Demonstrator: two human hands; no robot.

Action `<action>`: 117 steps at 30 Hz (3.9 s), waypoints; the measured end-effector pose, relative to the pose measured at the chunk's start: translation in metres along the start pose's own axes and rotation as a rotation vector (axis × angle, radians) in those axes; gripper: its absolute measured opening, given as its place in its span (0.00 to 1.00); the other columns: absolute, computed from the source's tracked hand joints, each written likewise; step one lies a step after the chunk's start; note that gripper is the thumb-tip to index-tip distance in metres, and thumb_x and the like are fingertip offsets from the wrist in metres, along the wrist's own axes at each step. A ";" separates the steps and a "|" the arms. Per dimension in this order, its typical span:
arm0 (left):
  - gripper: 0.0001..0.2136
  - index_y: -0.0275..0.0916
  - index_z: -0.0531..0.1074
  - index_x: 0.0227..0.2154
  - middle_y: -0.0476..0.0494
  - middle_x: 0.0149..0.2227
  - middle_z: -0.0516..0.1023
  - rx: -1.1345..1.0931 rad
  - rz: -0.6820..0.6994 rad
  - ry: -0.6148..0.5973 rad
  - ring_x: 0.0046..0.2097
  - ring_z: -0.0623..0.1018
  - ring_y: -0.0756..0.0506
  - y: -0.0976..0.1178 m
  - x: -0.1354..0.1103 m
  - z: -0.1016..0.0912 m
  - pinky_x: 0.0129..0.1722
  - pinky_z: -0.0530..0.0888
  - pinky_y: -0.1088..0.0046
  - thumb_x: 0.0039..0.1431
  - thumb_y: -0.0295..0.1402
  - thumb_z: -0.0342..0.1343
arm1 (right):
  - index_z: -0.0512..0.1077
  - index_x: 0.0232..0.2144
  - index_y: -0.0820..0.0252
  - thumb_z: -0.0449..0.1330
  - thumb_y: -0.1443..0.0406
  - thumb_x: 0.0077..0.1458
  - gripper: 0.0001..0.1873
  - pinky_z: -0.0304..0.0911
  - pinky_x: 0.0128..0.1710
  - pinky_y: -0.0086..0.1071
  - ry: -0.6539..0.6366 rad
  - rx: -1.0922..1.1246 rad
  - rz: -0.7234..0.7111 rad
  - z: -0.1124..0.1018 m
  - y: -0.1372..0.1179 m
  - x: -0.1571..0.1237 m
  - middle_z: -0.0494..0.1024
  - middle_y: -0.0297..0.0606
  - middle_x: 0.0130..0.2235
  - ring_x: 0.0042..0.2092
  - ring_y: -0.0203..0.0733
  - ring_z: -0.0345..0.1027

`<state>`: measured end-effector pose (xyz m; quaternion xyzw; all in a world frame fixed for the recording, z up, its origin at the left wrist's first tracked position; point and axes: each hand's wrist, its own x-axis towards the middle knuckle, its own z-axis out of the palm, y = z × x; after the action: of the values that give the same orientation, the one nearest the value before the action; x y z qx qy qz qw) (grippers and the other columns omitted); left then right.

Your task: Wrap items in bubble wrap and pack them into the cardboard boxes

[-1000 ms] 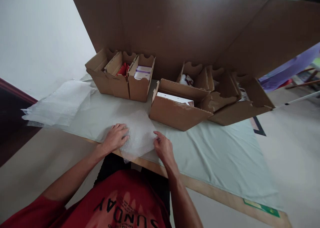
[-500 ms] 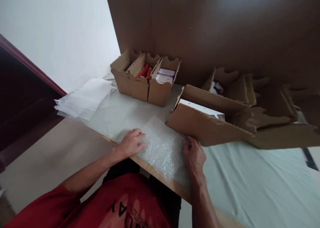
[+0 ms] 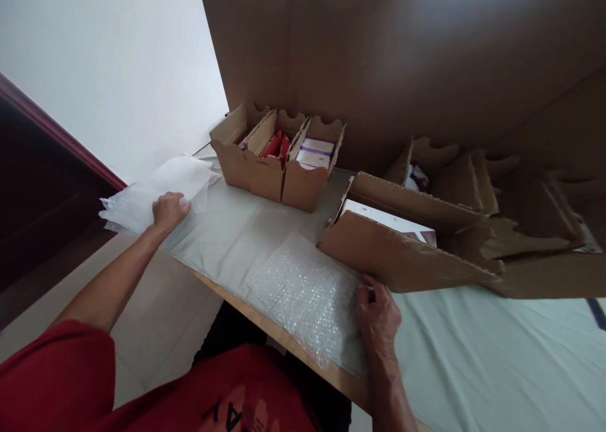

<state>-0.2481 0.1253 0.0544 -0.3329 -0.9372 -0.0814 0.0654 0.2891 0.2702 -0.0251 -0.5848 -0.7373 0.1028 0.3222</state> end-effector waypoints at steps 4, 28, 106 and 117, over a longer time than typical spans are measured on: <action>0.20 0.35 0.81 0.46 0.30 0.49 0.82 -0.061 -0.026 -0.009 0.50 0.79 0.33 -0.010 0.011 -0.001 0.47 0.73 0.61 0.64 0.36 0.46 | 0.80 0.42 0.64 0.52 0.54 0.53 0.25 0.67 0.39 0.41 -0.004 -0.014 0.006 0.000 0.000 0.001 0.83 0.50 0.38 0.35 0.50 0.74; 0.16 0.38 0.83 0.40 0.31 0.47 0.83 -0.234 -0.069 -0.088 0.51 0.80 0.34 -0.018 0.024 -0.009 0.47 0.73 0.63 0.56 0.34 0.51 | 0.79 0.41 0.63 0.50 0.57 0.53 0.24 0.65 0.37 0.40 0.027 -0.054 -0.038 0.000 -0.009 0.002 0.82 0.49 0.39 0.33 0.48 0.71; 0.20 0.40 0.72 0.53 0.43 0.38 0.82 -0.109 0.318 -0.355 0.40 0.80 0.41 0.077 -0.189 -0.008 0.37 0.71 0.69 0.60 0.41 0.54 | 0.73 0.33 0.58 0.56 0.62 0.59 0.07 0.63 0.31 0.30 -0.450 0.577 0.064 -0.055 -0.109 -0.125 0.77 0.35 0.29 0.30 0.38 0.69; 0.09 0.42 0.71 0.24 0.46 0.30 0.78 -0.471 0.402 -0.334 0.34 0.78 0.45 0.089 -0.187 -0.023 0.36 0.71 0.71 0.50 0.39 0.49 | 0.70 0.31 0.58 0.54 0.62 0.61 0.09 0.60 0.31 0.28 -0.436 0.585 0.054 -0.062 -0.113 -0.127 0.74 0.32 0.27 0.29 0.36 0.67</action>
<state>-0.0465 0.0742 0.0540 -0.5253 -0.8063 -0.2251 -0.1527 0.2502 0.1048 0.0376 -0.4514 -0.7124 0.4401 0.3082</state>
